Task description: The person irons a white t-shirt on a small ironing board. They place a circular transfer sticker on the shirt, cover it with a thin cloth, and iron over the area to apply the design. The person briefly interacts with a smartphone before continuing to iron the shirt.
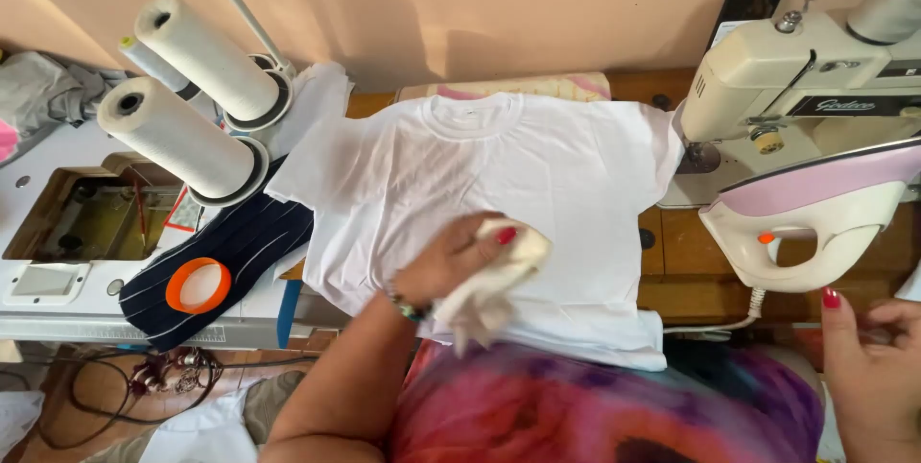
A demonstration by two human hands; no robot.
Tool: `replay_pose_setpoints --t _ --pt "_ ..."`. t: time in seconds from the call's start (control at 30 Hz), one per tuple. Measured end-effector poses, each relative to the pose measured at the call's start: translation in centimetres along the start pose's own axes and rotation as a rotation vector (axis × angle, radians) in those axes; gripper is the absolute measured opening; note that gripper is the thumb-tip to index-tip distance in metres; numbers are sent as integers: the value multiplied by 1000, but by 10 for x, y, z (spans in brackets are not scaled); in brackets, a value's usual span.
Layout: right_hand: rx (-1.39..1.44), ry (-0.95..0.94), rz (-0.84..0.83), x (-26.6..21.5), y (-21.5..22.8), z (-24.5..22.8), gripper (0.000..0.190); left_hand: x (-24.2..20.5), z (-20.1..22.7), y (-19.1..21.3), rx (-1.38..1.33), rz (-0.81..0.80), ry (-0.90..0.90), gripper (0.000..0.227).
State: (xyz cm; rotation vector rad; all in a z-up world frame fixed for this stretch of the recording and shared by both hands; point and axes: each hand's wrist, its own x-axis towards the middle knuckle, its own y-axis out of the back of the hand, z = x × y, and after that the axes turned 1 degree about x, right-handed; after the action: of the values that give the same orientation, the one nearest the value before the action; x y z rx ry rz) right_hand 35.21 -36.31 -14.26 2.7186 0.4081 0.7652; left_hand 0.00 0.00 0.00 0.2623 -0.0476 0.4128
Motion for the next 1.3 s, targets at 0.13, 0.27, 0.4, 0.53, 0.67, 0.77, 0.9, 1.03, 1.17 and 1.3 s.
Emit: replay_pose_setpoints --t 0.13,0.27,0.4,0.53,0.67,0.77,0.9,1.03,1.17,1.3 --pt "-332 155 -85 22 -12 -34 54 15 -13 66 964 168 509 64" --pt "-269 45 -179 37 -36 -44 32 60 -90 96 1308 230 559 56" --pt "-62 -31 -223 28 -38 -107 28 106 -126 81 1395 183 44 62" --pt "-306 51 -288 42 -43 -177 31 155 -129 63 1237 -49 194 53" --pt "-586 -140 -711 75 -115 -275 33 185 -173 66 1359 349 131 28" --pt "-726 -71 -872 91 -180 -289 42 182 -168 69 1254 431 166 35" --pt "-865 95 -1017 121 -240 -268 53 178 -160 69 1240 396 185 36" --pt "-891 104 -1019 143 -287 -274 57 180 -175 72 1208 411 185 37" --pt "-882 80 -943 167 -328 -249 58 174 -165 79 1167 374 249 41" --pt "-925 86 -985 164 -317 -264 63 166 -161 82 1151 352 255 44"
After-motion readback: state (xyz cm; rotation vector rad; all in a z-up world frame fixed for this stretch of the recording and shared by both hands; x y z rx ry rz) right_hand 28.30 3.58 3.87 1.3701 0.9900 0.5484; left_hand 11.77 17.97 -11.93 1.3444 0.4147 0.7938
